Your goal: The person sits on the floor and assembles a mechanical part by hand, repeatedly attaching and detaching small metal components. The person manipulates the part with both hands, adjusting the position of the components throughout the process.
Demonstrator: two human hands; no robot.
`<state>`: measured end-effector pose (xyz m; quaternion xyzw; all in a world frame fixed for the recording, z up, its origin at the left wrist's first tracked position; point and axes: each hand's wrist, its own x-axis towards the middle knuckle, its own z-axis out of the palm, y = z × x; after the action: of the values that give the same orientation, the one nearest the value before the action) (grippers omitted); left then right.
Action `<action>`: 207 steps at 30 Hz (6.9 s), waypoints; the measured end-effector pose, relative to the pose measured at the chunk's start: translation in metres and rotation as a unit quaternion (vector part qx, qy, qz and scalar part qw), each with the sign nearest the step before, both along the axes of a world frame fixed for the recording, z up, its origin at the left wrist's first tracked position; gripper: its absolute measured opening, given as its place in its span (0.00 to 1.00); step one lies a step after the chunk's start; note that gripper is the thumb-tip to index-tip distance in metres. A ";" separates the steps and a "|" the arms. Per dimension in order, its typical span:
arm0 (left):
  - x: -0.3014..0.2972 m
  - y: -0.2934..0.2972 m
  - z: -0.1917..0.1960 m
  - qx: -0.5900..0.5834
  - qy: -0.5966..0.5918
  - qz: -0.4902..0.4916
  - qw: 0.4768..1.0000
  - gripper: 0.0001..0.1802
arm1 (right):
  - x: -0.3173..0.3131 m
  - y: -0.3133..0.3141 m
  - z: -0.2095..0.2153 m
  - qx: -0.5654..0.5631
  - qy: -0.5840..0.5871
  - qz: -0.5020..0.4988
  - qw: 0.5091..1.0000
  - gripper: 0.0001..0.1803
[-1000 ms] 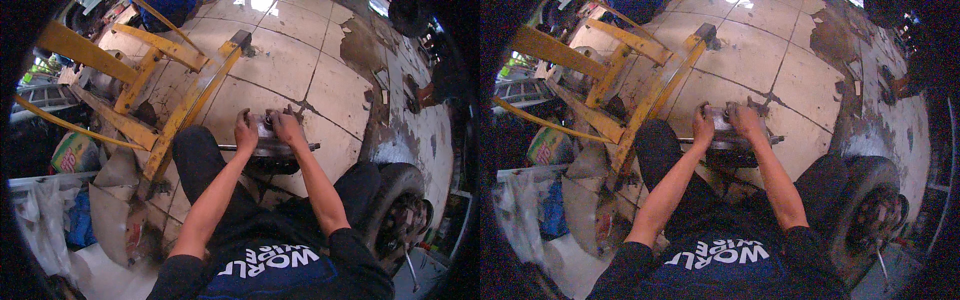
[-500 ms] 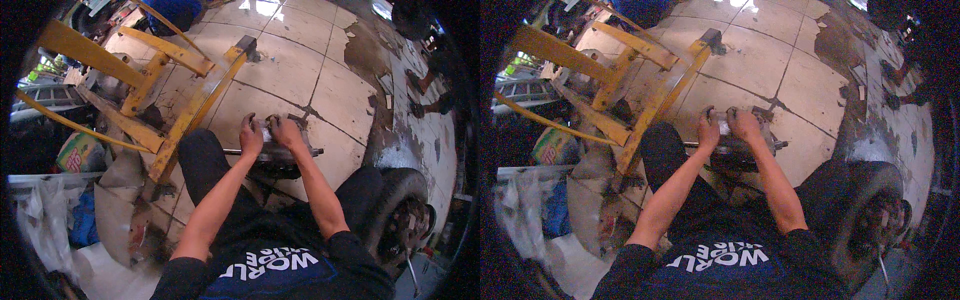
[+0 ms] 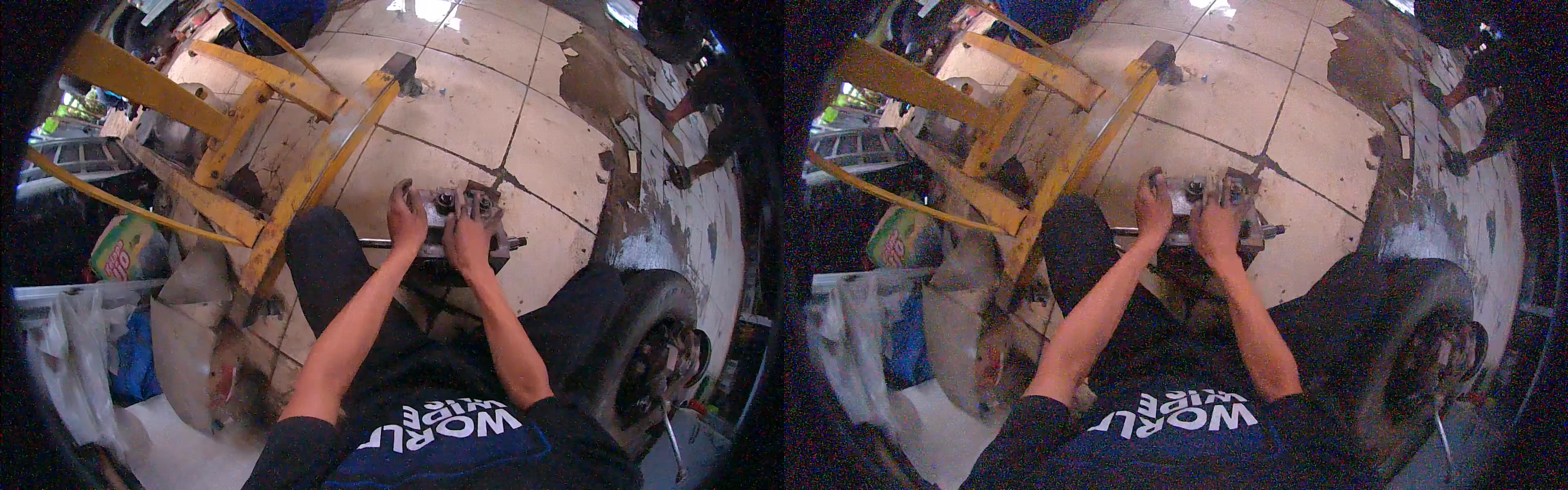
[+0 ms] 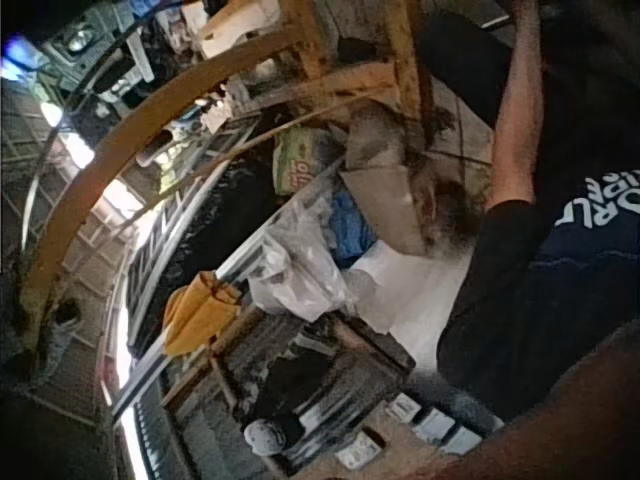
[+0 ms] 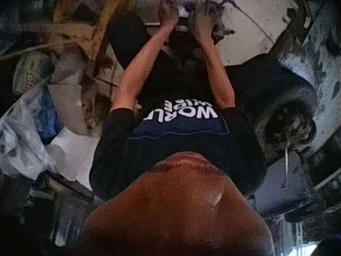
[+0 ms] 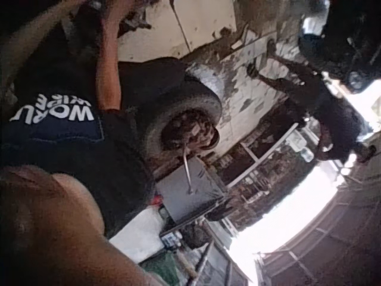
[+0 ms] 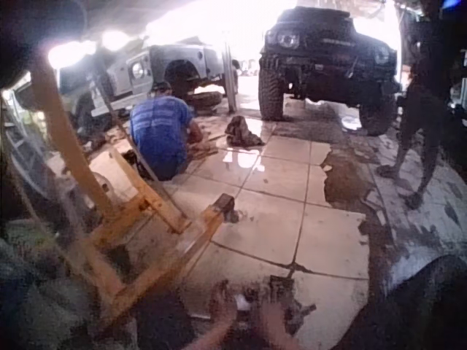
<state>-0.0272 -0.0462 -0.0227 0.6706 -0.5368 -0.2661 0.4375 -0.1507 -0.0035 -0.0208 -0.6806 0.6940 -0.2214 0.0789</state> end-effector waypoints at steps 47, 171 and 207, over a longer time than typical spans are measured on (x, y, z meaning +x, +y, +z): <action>0.002 -0.006 -0.016 -0.007 0.073 -0.027 0.997 0.27 | -0.017 -0.039 0.050 0.196 0.027 0.133 0.971 0.51; 0.008 -0.003 -0.013 0.031 0.084 -0.022 0.996 0.35 | -0.024 -0.033 0.052 0.210 0.145 0.212 0.943 0.60; 0.000 -0.007 -0.018 0.100 0.220 -0.024 0.970 0.37 | -0.025 -0.011 0.040 0.211 0.096 0.115 0.966 0.64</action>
<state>-0.0268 -0.0532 -0.0405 0.6228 -0.4144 -0.4696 0.4689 -0.1758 -0.0145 0.0193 -0.7418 0.6465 0.0070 0.1784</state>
